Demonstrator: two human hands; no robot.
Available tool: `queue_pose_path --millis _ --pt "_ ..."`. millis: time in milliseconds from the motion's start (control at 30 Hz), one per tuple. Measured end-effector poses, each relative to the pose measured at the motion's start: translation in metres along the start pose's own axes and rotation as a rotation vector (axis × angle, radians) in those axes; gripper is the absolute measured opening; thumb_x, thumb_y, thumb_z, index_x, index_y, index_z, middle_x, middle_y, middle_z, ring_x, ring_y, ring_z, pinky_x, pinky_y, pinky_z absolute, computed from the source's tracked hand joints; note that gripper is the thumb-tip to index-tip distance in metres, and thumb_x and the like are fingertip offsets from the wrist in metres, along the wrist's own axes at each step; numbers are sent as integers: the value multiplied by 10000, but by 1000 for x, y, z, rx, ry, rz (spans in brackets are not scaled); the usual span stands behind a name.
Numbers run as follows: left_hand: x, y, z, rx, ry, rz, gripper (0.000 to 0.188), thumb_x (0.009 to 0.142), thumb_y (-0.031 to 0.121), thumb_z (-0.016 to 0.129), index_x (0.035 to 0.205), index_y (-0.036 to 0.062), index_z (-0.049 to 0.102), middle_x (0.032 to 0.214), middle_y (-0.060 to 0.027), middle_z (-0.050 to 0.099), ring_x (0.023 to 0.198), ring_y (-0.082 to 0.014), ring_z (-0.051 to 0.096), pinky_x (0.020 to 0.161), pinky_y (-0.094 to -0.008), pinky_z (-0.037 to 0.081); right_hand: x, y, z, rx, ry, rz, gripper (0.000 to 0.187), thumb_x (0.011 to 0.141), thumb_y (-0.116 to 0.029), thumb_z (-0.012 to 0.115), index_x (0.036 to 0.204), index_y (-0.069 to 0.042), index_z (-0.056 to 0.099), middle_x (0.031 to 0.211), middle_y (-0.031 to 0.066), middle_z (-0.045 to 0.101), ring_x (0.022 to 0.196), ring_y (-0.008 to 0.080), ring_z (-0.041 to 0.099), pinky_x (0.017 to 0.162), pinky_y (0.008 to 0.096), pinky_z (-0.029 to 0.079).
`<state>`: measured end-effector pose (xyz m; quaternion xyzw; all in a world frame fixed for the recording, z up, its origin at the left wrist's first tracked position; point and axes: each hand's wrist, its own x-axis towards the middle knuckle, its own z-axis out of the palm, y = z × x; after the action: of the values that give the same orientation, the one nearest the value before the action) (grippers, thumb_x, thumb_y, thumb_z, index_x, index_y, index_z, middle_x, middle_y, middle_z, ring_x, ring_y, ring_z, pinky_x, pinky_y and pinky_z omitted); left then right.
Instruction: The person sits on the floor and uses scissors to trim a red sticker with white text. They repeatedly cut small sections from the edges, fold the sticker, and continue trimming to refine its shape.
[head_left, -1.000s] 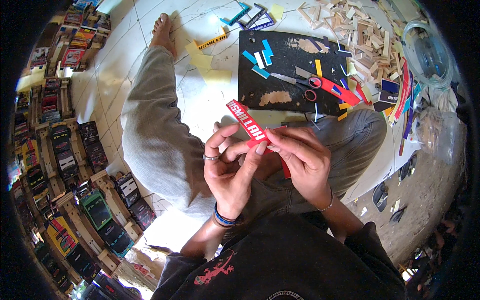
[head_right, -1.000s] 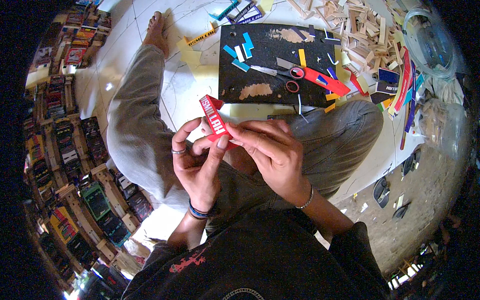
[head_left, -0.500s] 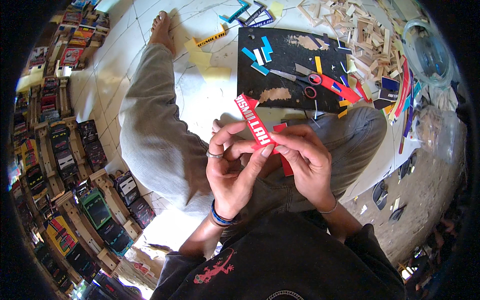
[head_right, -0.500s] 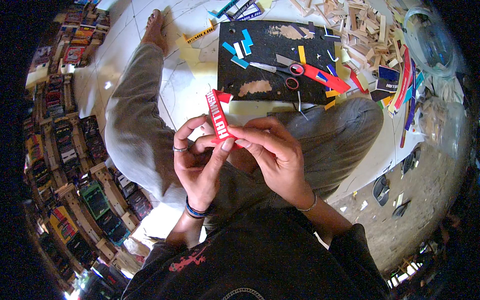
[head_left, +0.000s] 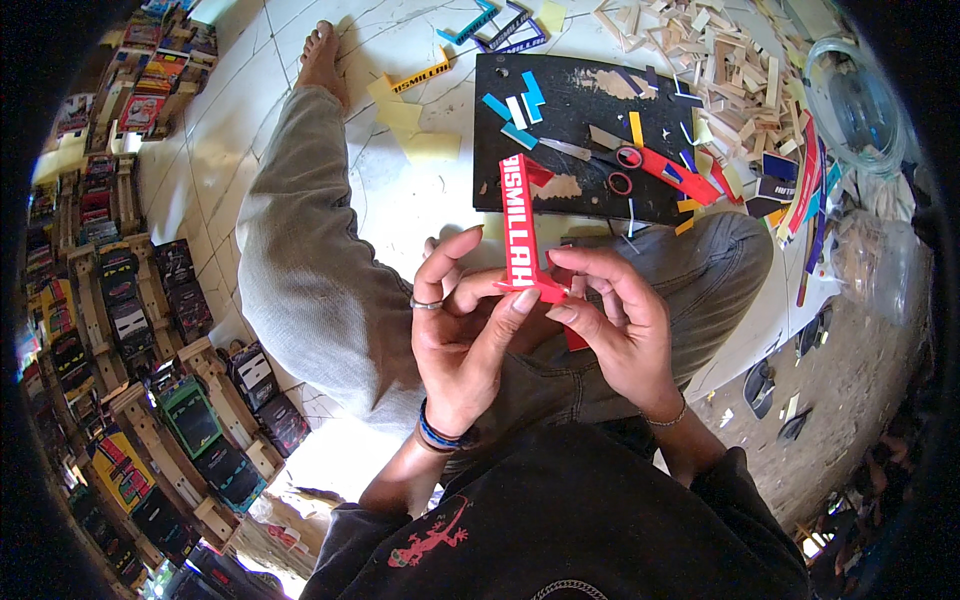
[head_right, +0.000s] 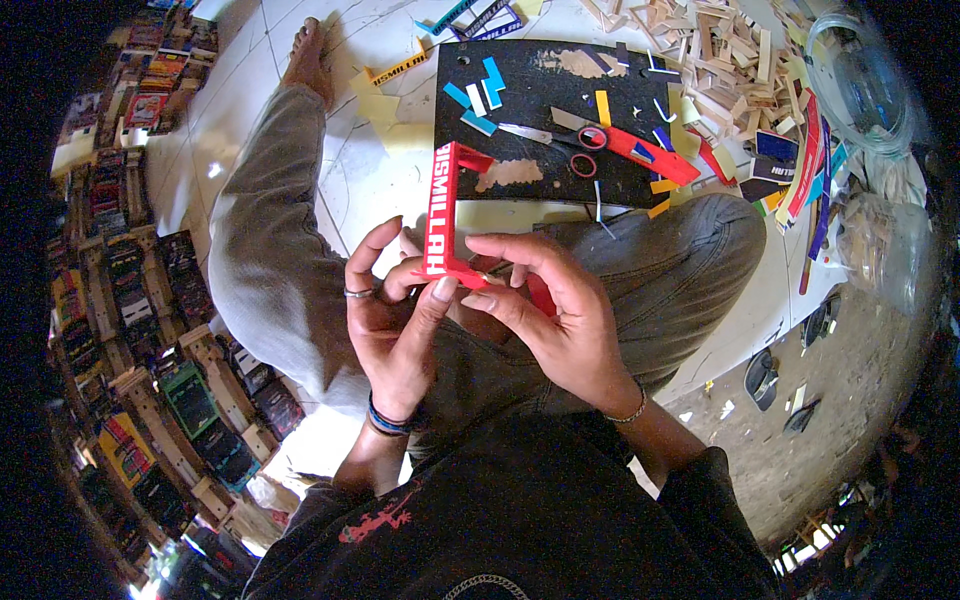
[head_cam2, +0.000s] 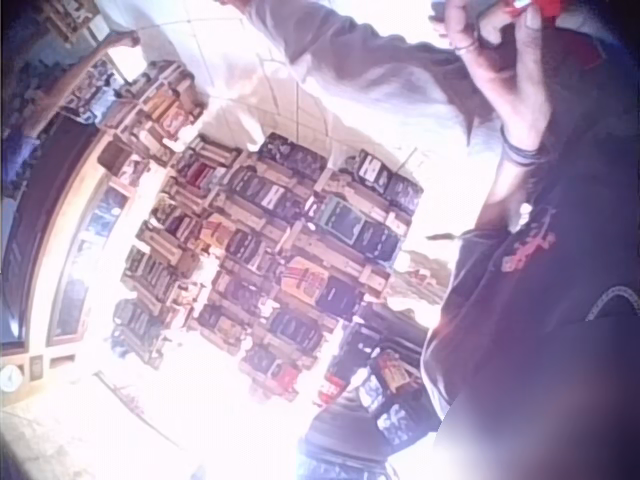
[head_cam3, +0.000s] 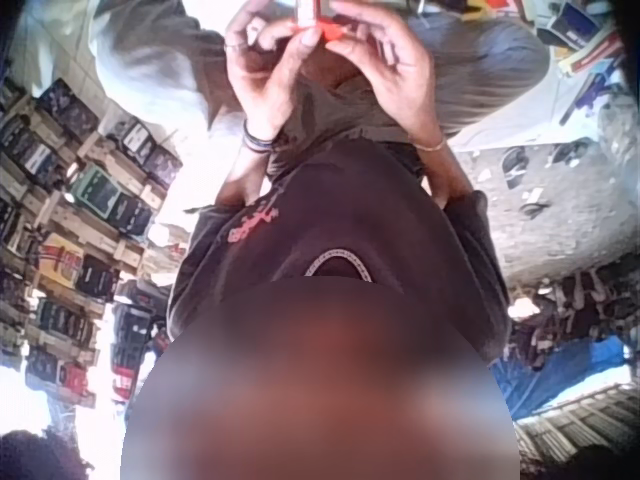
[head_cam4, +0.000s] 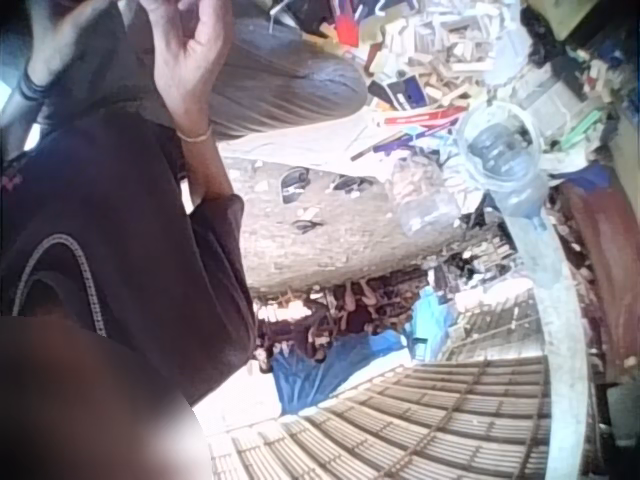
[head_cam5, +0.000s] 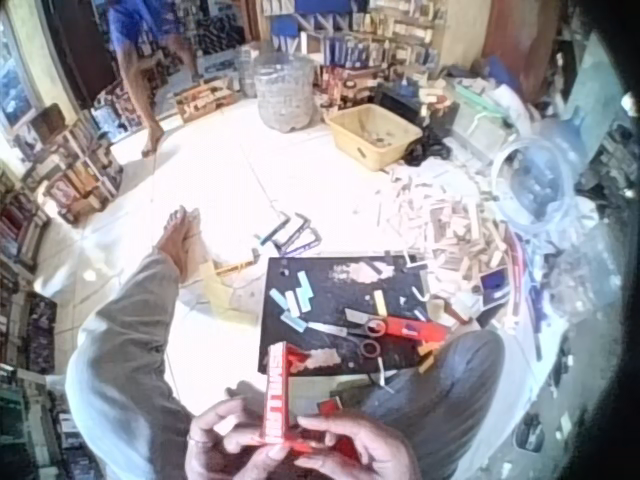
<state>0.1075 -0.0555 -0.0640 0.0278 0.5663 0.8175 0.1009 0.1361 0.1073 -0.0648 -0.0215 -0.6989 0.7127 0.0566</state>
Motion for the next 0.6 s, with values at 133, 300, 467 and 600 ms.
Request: queue_pose_path --millis 133,300,467,600 --pt "1 -1 -3 9 -7 40 633 913 -96 660 1448 10 339 1084 -99 713 1076 -154 660 1005 -308 489 -1 1 -3 3 13 48 330 877 -79 769 1187 -44 664 1022 6 671 764 54 508 692 220 446" --pt "1 0 -4 15 12 7 642 911 -93 664 1453 8 334 1071 -95 712 1069 -157 663 1003 -312 490 -1 -5 -2 7 -1 81 250 866 -88 784 1090 -39 686 997 4 678 757 52 523 677 225 444" --pt "3 2 -4 -62 -44 6 727 882 -99 695 1484 9 301 1056 -95 708 1073 -169 664 983 -335 514 -3 -7 -1 6 11 105 185 876 -63 768 1037 -30 683 1006 36 680 831 89 587 732 242 479" --pt "6 3 -4 -122 -99 -5 804 851 -112 720 1508 20 275 1112 -116 691 1101 -196 658 986 -357 526 -6 2 7 172 44 8 173 877 5 744 1026 -22 661 1051 95 666 954 156 639 829 277 507"
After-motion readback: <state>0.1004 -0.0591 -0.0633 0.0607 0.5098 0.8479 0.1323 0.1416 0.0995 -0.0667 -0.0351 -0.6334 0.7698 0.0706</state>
